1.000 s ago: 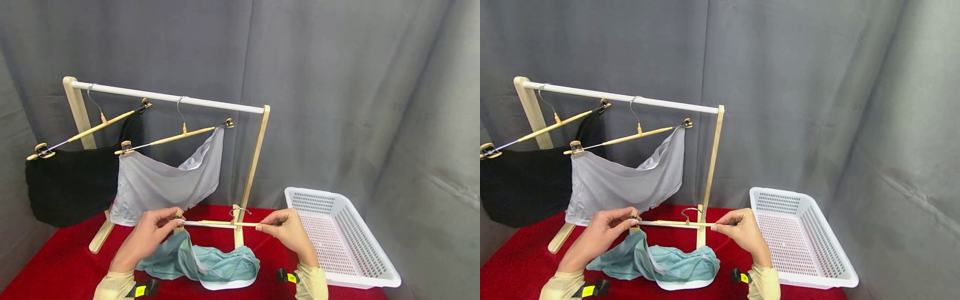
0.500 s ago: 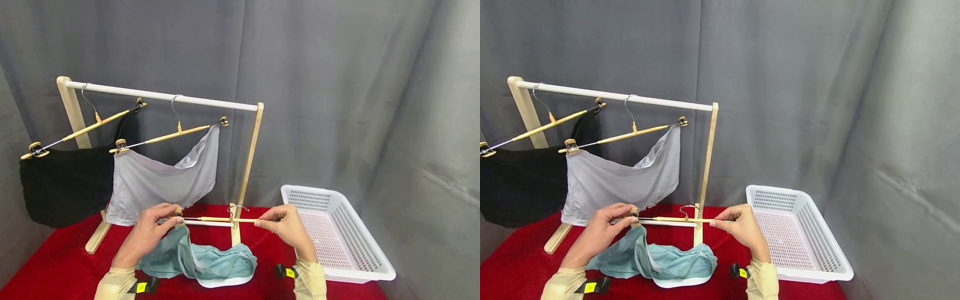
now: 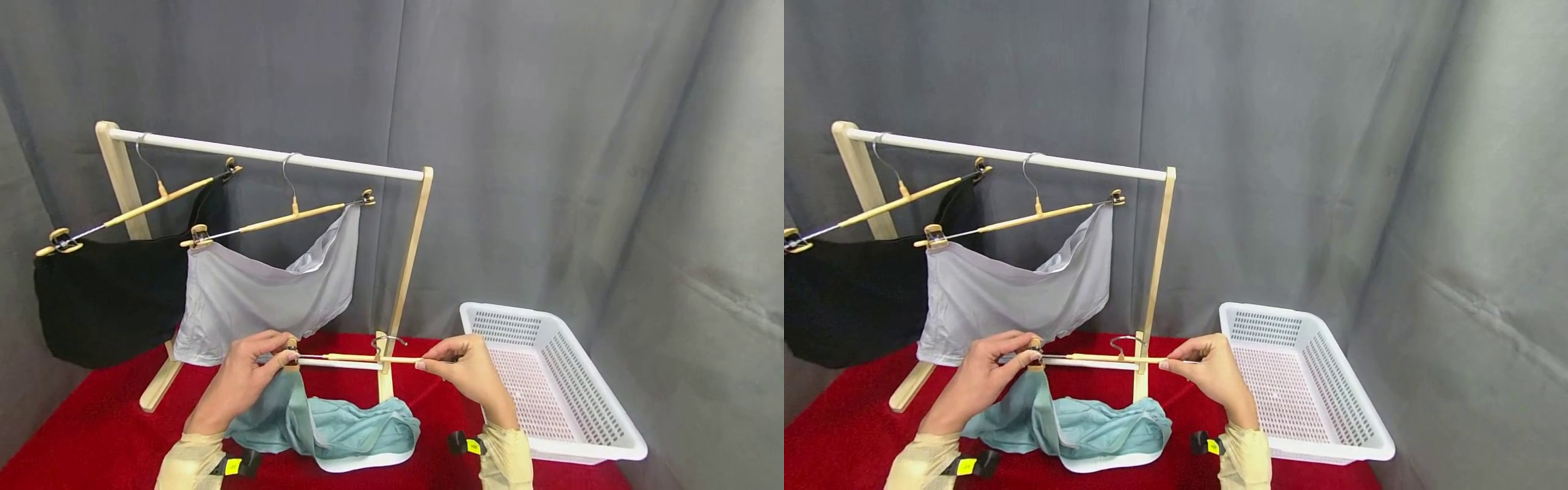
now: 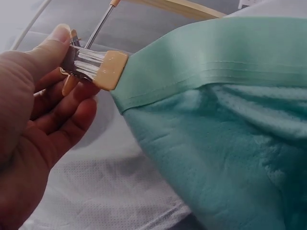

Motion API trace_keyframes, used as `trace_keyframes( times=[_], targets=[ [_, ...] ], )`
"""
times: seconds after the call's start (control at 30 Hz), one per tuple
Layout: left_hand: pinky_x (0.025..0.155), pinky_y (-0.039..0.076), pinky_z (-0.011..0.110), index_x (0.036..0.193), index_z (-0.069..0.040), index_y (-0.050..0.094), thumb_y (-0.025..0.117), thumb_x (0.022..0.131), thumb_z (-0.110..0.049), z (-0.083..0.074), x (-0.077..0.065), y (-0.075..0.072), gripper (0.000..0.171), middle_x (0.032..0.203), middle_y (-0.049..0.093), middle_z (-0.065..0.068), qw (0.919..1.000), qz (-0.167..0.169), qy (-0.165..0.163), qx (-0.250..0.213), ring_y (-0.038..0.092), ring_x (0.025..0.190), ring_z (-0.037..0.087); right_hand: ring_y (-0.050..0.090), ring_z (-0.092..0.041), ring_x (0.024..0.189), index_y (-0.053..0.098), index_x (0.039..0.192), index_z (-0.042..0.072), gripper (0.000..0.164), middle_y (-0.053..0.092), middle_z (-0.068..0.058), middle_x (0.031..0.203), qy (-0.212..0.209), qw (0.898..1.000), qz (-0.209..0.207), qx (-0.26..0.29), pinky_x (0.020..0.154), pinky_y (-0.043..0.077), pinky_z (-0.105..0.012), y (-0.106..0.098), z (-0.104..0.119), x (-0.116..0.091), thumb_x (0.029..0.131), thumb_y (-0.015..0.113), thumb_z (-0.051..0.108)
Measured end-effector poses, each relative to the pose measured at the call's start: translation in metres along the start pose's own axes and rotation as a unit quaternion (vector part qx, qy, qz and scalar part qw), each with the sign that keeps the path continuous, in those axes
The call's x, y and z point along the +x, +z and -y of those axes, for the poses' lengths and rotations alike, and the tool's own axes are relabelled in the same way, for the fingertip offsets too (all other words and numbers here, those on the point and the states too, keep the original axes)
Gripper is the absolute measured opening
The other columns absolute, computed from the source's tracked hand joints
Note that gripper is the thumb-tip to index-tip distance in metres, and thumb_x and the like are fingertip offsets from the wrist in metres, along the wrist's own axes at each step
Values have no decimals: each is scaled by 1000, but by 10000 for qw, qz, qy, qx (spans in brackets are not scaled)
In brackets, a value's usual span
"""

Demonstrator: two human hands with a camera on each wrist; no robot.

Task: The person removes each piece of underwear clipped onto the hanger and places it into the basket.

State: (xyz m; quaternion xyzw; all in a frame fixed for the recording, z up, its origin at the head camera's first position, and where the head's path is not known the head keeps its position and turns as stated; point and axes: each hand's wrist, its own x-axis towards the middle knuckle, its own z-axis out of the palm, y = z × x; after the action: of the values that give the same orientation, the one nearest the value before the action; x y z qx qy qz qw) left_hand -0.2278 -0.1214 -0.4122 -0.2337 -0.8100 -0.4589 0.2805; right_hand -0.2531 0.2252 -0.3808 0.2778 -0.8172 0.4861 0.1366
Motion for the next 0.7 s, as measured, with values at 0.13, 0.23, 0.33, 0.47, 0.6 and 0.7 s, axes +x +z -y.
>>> trace_keyframes(
  times=[0.13, 0.23, 0.33, 0.47, 0.6, 0.7],
  targets=[
    [69, 50, 22, 101, -9, 68, 68, 77, -4, -14, 2, -5, 24, 94, 65, 0, 9999, -41, 103, -100, 59, 79, 10, 49, -11, 49, 70, 73, 9, 10, 63, -2, 61, -20, 10000, -12, -6, 44, 43, -28, 0, 1, 1, 68, 78, 13],
    [68, 51, 23, 102, -9, 67, 68, 77, -4, -15, 2, -6, 26, 95, 65, 1, 9999, -11, 51, -129, 59, 78, 10, 48, -10, 49, 70, 73, 9, 10, 63, -3, 60, -20, 10000, -10, -14, 43, 42, -28, 0, 2, 1, 68, 78, 12],
    [69, 51, 24, 104, -10, 67, 68, 78, -6, -13, 1, -5, 26, 95, 64, 1, 9999, 37, -20, -121, 59, 78, 10, 48, -10, 49, 70, 73, 9, 10, 63, -4, 61, 10, 10000, -2, 5, 44, 42, -28, 1, 2, 1, 68, 78, 12],
    [70, 51, 27, 108, -14, 65, 67, 80, -12, 1, 0, 0, 27, 97, 63, -2, 9998, 83, -188, -10, 57, 81, 9, 48, -10, 49, 70, 73, 9, 10, 63, -4, 61, 50, 10000, -30, 23, 44, 42, -28, 1, 1, 0, 68, 78, 12],
    [71, 50, 27, 111, -16, 64, 66, 82, -16, 19, -1, 5, 29, 100, 62, -4, 9998, 109, -145, 92, 56, 83, 8, 48, -10, 49, 70, 73, 9, 10, 63, -3, 60, 43, 10000, -30, 2, 44, 42, -28, 1, 2, 0, 68, 78, 12],
    [72, 50, 27, 111, -17, 63, 65, 83, -19, 24, 0, 7, 28, 99, 61, -7, 9999, 108, 36, 72, 57, 83, 7, 48, -10, 49, 70, 73, 9, 10, 63, -3, 60, 0, 10000, -32, -31, 44, 42, -28, 0, 2, 0, 69, 78, 12]
  ],
)
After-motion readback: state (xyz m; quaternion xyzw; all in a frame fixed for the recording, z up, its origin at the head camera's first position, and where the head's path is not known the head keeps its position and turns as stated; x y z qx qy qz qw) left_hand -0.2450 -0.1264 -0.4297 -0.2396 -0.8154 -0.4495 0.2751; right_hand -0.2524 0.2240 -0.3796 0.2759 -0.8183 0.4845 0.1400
